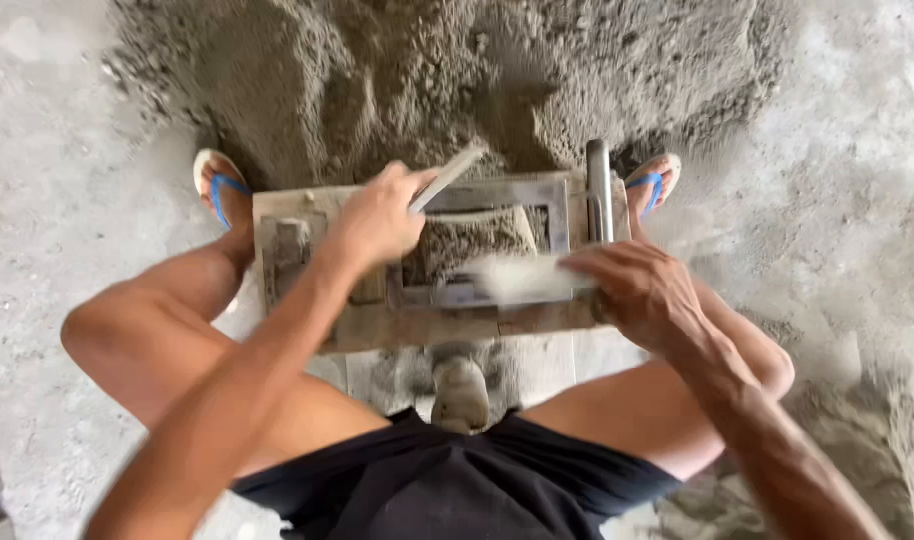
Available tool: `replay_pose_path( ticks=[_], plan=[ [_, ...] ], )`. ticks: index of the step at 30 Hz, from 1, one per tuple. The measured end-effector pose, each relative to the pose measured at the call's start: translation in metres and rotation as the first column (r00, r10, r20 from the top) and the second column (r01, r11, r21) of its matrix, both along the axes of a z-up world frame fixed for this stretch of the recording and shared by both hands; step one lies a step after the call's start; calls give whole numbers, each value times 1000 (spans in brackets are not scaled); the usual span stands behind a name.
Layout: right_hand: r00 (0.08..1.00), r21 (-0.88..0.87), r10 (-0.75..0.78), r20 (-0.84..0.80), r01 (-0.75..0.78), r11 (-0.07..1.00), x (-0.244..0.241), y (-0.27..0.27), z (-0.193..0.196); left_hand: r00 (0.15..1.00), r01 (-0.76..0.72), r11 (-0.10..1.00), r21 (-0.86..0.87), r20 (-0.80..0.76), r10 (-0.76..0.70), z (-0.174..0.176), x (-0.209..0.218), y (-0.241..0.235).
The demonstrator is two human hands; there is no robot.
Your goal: The person scoops wet concrete into a rectangular metal mold using a trowel. They use a straight metal bar to level the surface, then lift and flip the mold to release the formed brick onto a stack. The process is repeated multiple times.
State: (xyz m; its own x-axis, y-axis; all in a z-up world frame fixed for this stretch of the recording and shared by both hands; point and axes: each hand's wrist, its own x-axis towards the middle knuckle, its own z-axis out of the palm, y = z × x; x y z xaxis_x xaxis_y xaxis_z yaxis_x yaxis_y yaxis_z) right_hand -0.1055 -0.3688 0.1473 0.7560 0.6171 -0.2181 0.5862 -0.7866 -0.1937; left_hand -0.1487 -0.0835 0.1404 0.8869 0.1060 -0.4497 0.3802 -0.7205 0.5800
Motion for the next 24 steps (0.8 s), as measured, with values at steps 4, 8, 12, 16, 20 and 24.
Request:
replay_pose_path(
  ticks=[4,8,12,16,20,24],
  plan=[
    [943,93,311,-119,-301,949,-9,31,-6,900,432,893,-121,-5,-436,3,25,-8],
    [972,76,232,-28,-229,970,10,48,-38,808,589,805,-65,73,-585,3,25,-13],
    [936,83,-151,-319,186,979,3,8,0,929,302,952,-57,241,-280,-5,-10,23],
    [697,354,-709,-105,692,629,-36,-59,-50,914,-309,950,-45,262,310,-37,-91,35],
    [477,2,-859,-186,874,485,-74,-29,-82,883,-427,904,11,220,415,-130,-152,18],
    [747,374,-662,62,597,709,20,-17,-117,840,-527,850,17,160,518,-142,-64,55]
  ],
)
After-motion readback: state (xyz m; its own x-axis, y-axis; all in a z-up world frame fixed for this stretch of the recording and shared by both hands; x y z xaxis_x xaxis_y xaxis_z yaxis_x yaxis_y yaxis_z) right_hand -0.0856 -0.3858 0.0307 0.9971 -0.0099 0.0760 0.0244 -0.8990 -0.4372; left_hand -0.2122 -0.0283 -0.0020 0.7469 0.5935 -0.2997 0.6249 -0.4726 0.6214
